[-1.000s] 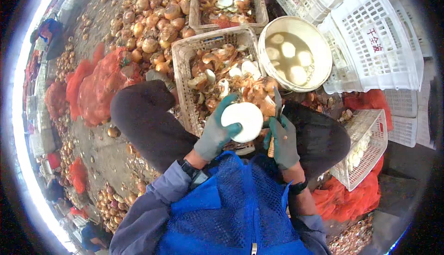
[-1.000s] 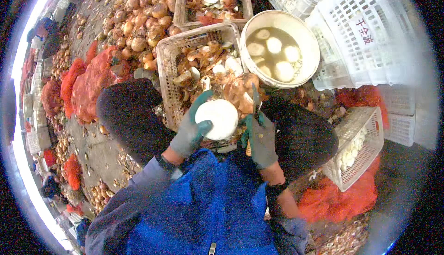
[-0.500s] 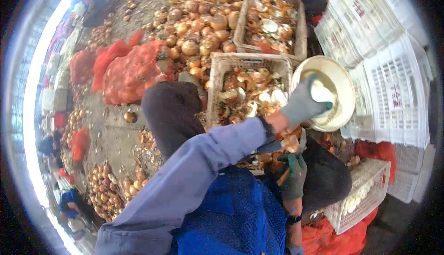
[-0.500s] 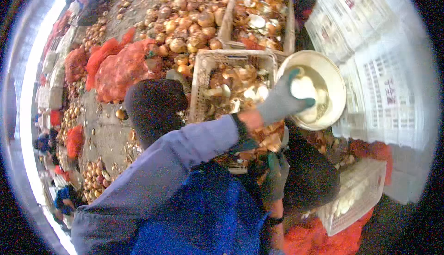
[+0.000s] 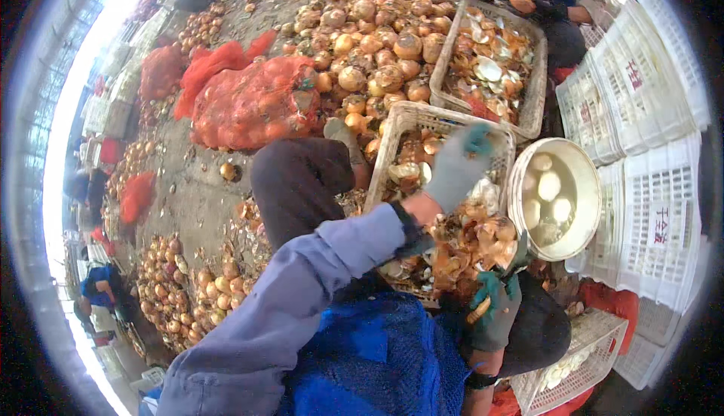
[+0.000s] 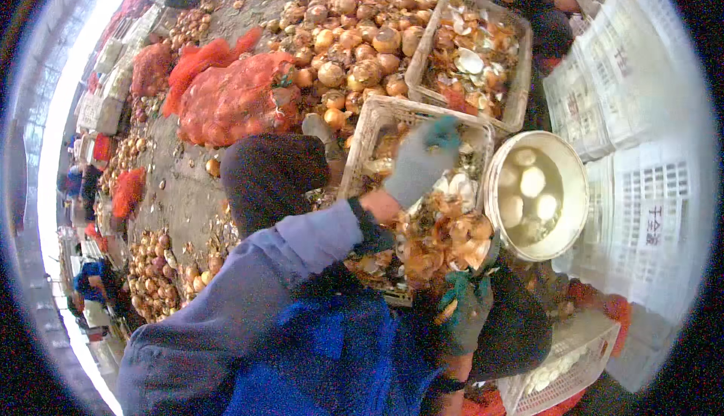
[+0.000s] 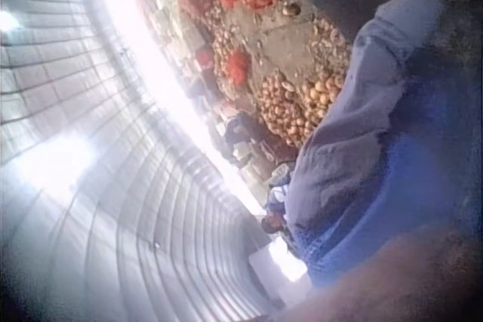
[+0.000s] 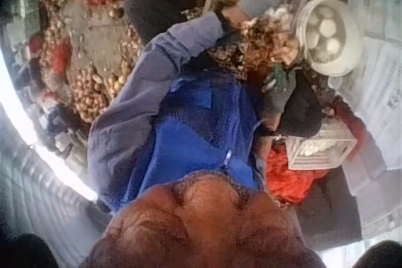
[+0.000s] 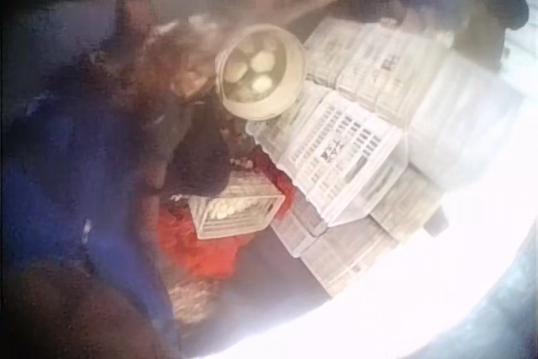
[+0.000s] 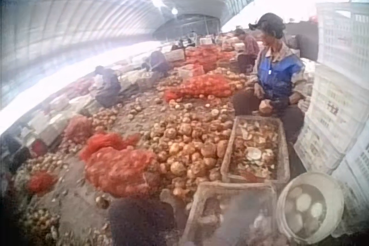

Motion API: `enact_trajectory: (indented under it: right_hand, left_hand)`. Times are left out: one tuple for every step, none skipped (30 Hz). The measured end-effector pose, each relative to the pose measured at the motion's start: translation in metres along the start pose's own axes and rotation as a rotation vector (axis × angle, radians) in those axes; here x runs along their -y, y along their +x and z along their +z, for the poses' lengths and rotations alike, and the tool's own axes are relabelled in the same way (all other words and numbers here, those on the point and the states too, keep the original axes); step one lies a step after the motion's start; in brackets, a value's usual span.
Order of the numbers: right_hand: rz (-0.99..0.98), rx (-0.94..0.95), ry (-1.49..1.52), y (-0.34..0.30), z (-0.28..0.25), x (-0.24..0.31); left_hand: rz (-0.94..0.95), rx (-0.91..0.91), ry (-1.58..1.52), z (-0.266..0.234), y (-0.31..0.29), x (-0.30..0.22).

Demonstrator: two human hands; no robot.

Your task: Peeling onions using a small knife in an agricultural processing facility.

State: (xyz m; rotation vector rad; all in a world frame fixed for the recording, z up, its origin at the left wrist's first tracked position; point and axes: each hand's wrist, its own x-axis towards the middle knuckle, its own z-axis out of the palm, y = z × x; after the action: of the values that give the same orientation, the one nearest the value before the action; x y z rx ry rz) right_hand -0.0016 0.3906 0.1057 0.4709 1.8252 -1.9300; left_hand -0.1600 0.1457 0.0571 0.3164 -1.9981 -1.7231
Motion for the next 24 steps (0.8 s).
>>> enact_trajectory:
  right_hand:
    - [-0.040,0.038,-0.030,0.004,0.009,0.013]
    - [-0.081,0.073,-0.059,0.008,0.017,0.022]
    - [-0.081,0.082,-0.065,0.013,0.024,0.027]
    - [-0.093,0.126,-0.146,0.017,0.032,0.031]
    - [-0.106,0.160,-0.229,0.022,0.037,0.033]
    - [-0.101,0.156,-0.236,0.026,0.041,0.031]
    - [-0.062,0.157,-0.322,0.030,0.043,0.029]
    - [-0.021,0.155,-0.408,0.033,0.045,0.026]
    - [0.014,0.153,-0.434,0.040,0.050,0.015]
    - [0.021,0.164,-0.438,0.043,0.053,-0.002]
    - [-0.067,0.050,-0.495,0.042,0.050,-0.022]
    - [-0.165,-0.024,-0.539,0.043,0.054,-0.030]
    - [-0.066,0.208,-0.666,0.050,0.068,-0.008]
    - [-0.066,0.241,-0.659,0.053,0.075,-0.010]
    - [-0.046,0.184,-0.703,0.057,0.070,-0.015]
    - [-0.028,0.135,-0.747,0.061,0.065,-0.020]
    - [-0.028,0.162,-0.744,0.064,0.063,-0.027]
    - [-0.531,0.197,-1.078,0.071,0.055,-0.038]
    - [-1.057,0.233,-1.379,0.077,0.049,-0.047]
    - [-1.043,0.226,-1.393,0.080,0.053,-0.043]
    - [-0.592,0.208,-1.163,0.078,0.062,-0.032]
    - [-0.160,0.184,-0.904,0.075,0.069,-0.024]
    - [-0.167,0.210,-0.894,0.076,0.078,-0.021]
    - [-0.101,0.156,-0.912,0.077,0.080,-0.021]
  left_hand:
    - [-0.092,-0.079,-0.043,-0.022,0.013,0.005]
    - [-0.183,-0.155,-0.089,-0.045,0.027,0.010]
    - [-0.215,-0.267,-0.227,-0.070,0.044,0.028]
    - [-0.243,-0.381,-0.360,-0.098,0.058,0.053]
    - [-0.297,-0.502,-0.398,-0.123,0.071,0.068]
    - [-0.358,-0.615,-0.439,-0.144,0.081,0.084]
    - [-0.415,-0.697,-0.457,-0.163,0.087,0.098]
    - [-0.477,-0.776,-0.472,-0.180,0.093,0.115]
    - [-0.455,-0.787,-0.398,-0.211,0.097,0.141]
    - [-0.441,-0.793,-0.324,-0.238,0.096,0.167]
    - [-0.490,-0.725,-0.378,-0.243,0.093,0.186]
    - [-0.490,-0.744,-0.364,-0.270,0.090,0.207]
    - [-0.523,-0.736,0.022,-0.322,0.084,0.222]
    - [-0.571,-0.694,0.388,-0.348,0.081,0.233]
    - [-0.605,-0.566,0.113,-0.297,0.069,0.226]
    - [-0.647,-0.533,0.084,-0.266,0.068,0.251]
    - [-0.606,-0.467,0.316,-0.277,0.066,0.253]
    - [-0.575,-0.369,0.525,-0.265,0.067,0.250]
    - [-0.552,-0.365,0.789,-0.250,0.065,0.248]
    - [-0.558,-0.350,0.780,-0.230,0.072,0.240]
    - [-0.511,-0.321,0.753,-0.217,0.077,0.232]
    - [-0.463,-0.298,0.729,-0.212,0.080,0.230]
    - [-0.412,-0.273,0.750,-0.226,0.081,0.238]
    - [-0.417,-0.264,0.746,-0.218,0.093,0.234]
